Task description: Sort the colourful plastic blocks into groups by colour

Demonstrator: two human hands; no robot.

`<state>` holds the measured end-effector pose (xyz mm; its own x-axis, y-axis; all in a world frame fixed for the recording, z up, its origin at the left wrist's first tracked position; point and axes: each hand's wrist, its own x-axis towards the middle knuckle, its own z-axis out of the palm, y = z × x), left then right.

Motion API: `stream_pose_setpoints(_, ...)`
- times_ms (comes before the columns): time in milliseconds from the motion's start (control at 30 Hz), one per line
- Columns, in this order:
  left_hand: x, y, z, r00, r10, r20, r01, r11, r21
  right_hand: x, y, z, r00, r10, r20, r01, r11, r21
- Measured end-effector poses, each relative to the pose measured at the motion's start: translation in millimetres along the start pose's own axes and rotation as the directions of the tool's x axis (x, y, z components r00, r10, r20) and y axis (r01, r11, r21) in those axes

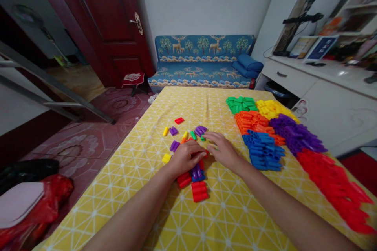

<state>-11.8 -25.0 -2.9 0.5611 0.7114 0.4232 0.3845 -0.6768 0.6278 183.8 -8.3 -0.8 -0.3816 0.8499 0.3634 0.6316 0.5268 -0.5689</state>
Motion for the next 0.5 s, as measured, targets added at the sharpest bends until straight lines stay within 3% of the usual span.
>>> stream_pose_setpoints(100, 0.8, 1.3, -0.7, 1.000, -0.003, -0.026, 0.002, 1.000, -0.012, 9.7, -1.5, 24.8, 0.995, 0.085, 0.059, -0.077, 0.987, -0.138)
stream_pose_setpoints(200, 1.7, 1.7, -1.1, 0.998, -0.012, -0.054, 0.011, 1.000, -0.011, 10.1, -1.8, 32.8, 0.992, 0.115, 0.056, -0.099, 0.968, -0.230)
stream_pose_setpoints(333, 2.0, 1.0, -1.5, 0.994, -0.053, -0.099, 0.057, 0.998, 0.038, -3.7, -2.7, 30.0, 0.993, 0.117, -0.019, -0.117, 0.945, -0.306)
stream_pose_setpoints(500, 1.7, -2.0, 0.4, 0.974, -0.081, -0.212, 0.103, 0.990, 0.094, -19.1, -7.8, 19.3, 0.959, 0.260, -0.108, -0.282, 0.865, -0.415)
